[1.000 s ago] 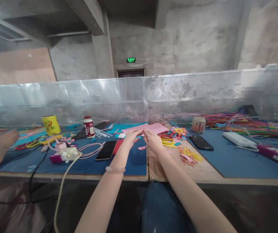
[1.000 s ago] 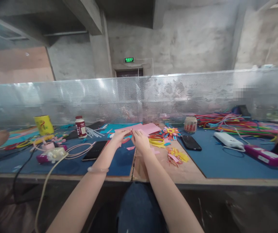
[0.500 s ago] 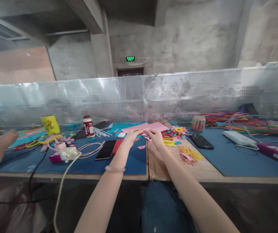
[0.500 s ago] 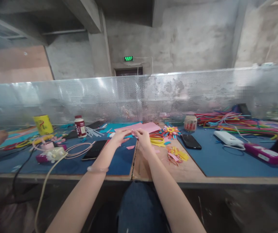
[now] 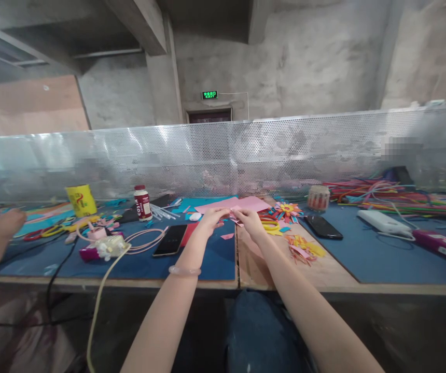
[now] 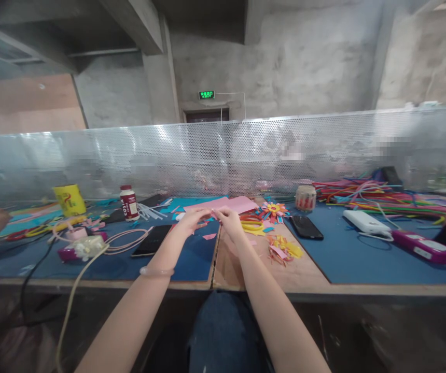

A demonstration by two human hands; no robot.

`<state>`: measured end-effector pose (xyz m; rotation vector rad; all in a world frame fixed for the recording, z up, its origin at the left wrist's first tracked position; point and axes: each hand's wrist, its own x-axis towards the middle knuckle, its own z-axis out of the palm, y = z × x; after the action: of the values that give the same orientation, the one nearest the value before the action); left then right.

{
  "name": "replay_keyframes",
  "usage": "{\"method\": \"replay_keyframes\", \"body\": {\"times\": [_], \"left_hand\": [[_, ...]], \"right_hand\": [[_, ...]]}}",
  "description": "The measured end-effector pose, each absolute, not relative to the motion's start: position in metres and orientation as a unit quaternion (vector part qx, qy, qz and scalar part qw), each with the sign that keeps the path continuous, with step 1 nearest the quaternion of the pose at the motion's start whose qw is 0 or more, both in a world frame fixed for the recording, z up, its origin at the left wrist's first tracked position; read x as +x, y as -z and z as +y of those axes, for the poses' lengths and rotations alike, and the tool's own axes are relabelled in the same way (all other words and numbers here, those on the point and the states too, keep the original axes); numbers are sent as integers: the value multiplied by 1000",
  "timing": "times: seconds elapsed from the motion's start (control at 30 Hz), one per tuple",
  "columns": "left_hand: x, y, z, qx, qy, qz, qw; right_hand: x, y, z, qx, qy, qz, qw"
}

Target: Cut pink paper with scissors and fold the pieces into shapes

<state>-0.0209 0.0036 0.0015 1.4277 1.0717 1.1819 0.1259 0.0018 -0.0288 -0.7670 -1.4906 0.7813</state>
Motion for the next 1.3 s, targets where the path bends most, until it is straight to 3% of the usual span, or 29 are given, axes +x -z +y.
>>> {"method": "replay_keyframes", "body": {"times": [0.77, 1.0, 1.3], "left_hand": [[-22, 1, 9, 596, -476, 414, 497], [-18, -2, 5, 590, -447, 389, 549], [-20, 1, 4, 651, -428, 361, 513]], "right_hand": [[126, 26, -2, -305, -447, -590, 600], [128, 22, -7, -289, -469, -542, 635], [128, 26, -2, -251, -487, -532, 645]]}}
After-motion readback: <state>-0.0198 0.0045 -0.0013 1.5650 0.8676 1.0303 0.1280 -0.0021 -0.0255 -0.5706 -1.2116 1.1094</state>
